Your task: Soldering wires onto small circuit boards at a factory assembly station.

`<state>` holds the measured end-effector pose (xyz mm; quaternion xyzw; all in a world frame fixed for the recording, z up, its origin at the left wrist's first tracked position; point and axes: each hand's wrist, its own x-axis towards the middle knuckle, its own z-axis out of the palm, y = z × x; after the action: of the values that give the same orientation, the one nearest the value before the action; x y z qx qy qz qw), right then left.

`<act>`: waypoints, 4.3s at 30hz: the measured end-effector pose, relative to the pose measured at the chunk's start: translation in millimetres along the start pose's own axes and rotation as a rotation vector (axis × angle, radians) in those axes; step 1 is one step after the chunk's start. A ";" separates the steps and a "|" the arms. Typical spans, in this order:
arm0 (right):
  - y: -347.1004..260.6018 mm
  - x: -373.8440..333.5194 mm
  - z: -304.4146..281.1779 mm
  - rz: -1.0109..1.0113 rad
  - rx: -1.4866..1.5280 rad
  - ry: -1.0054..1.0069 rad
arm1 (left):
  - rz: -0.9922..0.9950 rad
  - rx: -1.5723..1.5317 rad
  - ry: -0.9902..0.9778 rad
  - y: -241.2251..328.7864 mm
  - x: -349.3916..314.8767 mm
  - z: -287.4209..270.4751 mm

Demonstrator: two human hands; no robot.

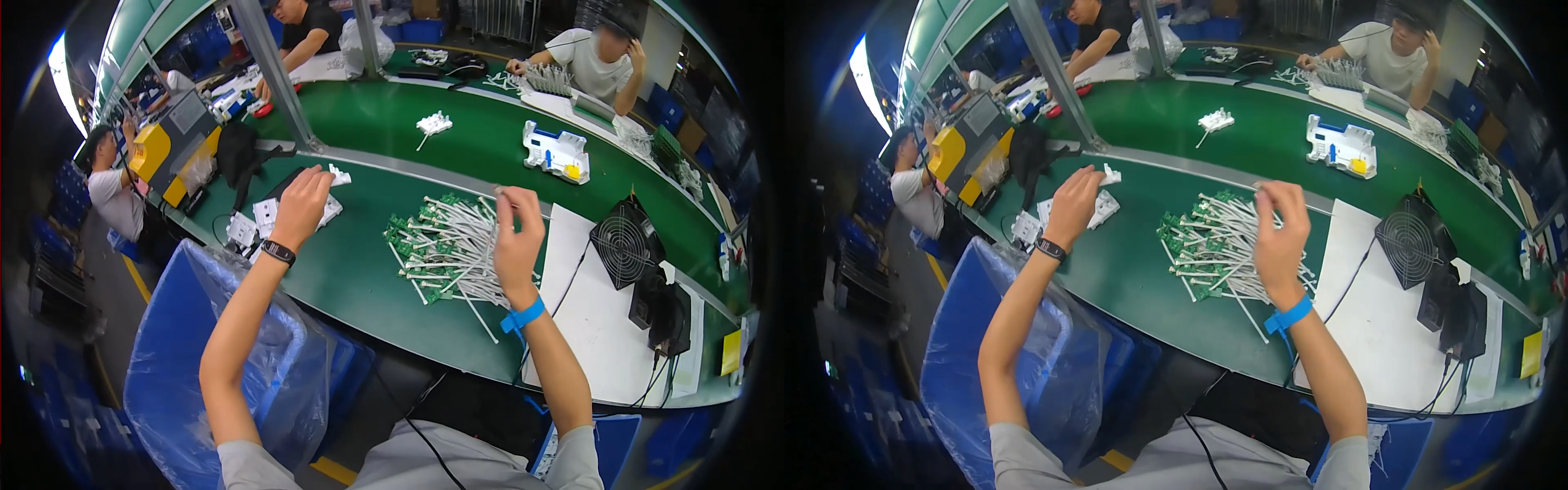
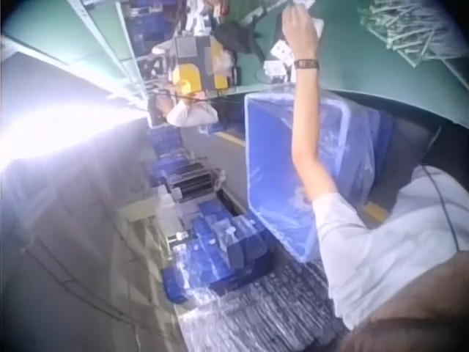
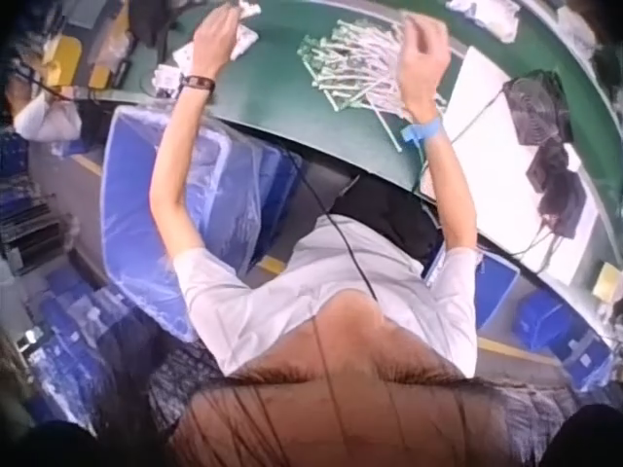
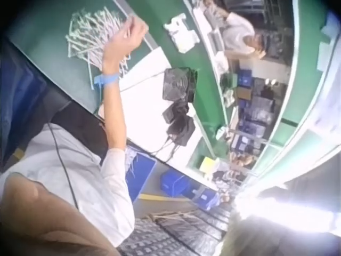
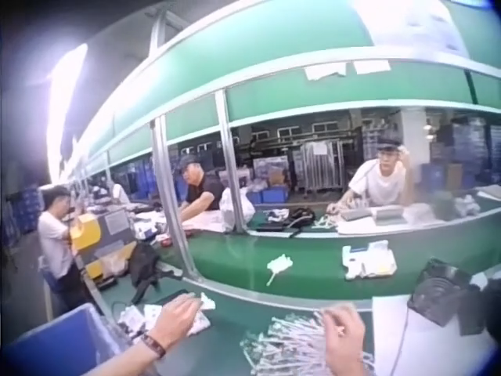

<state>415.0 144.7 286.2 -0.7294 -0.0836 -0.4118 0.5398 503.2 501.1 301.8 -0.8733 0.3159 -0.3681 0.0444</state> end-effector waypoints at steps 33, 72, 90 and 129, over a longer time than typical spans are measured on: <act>4.6 -34.0 -106.2 0.993 0.605 -0.621 | 0.095 -0.797 0.070 218.4 56.0 -51.2; 0.4 -48.1 -129.0 0.689 0.317 -0.517 | -0.078 -1.309 -0.577 228.6 61.3 -67.9; -19.9 -41.3 -207.4 0.705 0.146 -0.491 | -0.391 -1.267 -0.360 319.3 104.7 -28.4; 107.2 -50.0 -379.7 0.034 -0.825 0.328 | -0.127 -1.717 -0.697 463.9 135.5 33.6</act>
<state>249.5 -207.5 204.2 -0.8100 0.1867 -0.5121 0.2162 356.7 47.1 216.9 -0.6838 0.4005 0.2736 -0.5451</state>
